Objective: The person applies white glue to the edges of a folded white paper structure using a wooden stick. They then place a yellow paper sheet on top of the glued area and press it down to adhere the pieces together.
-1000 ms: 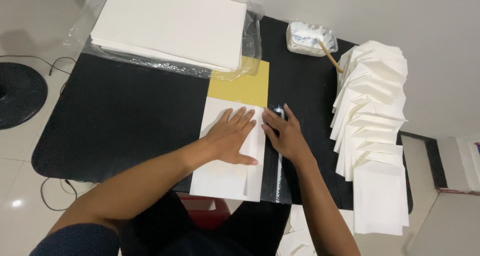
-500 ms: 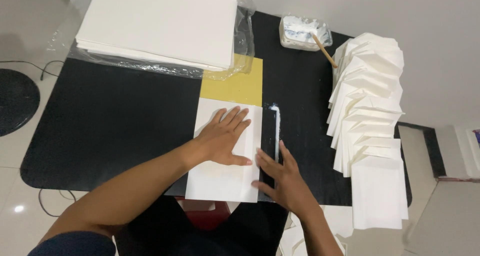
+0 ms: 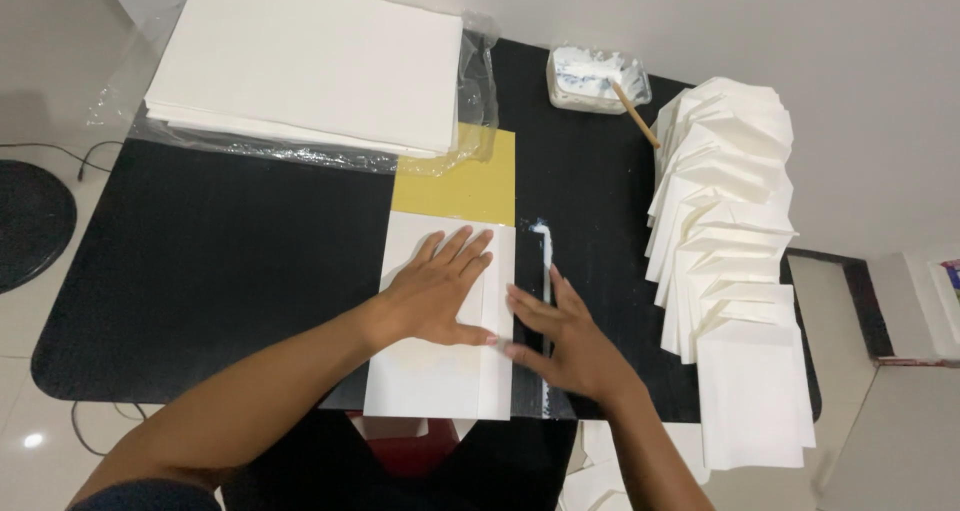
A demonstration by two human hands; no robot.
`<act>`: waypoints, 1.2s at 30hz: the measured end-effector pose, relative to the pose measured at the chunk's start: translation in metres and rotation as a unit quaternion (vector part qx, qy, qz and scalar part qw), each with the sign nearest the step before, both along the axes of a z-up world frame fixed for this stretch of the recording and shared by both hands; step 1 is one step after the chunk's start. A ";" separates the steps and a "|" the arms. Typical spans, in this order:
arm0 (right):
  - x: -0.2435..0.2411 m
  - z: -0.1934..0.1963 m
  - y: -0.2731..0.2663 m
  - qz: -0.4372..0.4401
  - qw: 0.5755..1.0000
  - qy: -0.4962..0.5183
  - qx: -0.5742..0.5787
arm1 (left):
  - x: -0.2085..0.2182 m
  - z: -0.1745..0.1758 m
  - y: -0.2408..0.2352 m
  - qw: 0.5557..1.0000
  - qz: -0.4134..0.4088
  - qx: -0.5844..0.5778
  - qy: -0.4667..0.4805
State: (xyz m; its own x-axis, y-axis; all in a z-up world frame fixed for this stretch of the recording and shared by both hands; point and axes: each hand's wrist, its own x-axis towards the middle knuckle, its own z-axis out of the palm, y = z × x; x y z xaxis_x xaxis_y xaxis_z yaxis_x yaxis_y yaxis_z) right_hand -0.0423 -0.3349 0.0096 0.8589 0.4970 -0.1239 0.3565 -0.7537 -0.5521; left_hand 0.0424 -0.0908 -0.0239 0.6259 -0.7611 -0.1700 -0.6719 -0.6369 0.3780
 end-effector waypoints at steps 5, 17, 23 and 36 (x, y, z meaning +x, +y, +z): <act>0.049 -0.028 -0.014 0.037 0.991 -0.128 0.016 | -0.001 0.002 0.000 1.000 0.004 0.006 0.014; 0.033 0.003 0.006 0.017 0.992 -0.072 -0.104 | 0.001 0.054 0.001 0.993 -0.012 0.088 0.078; -0.005 0.009 -0.005 0.029 0.994 0.055 -0.094 | 0.007 0.052 0.002 0.991 -0.015 0.094 0.098; 0.160 -0.006 -0.083 -0.425 0.811 -0.062 0.398 | 0.024 0.072 -0.010 0.982 -0.047 0.155 0.100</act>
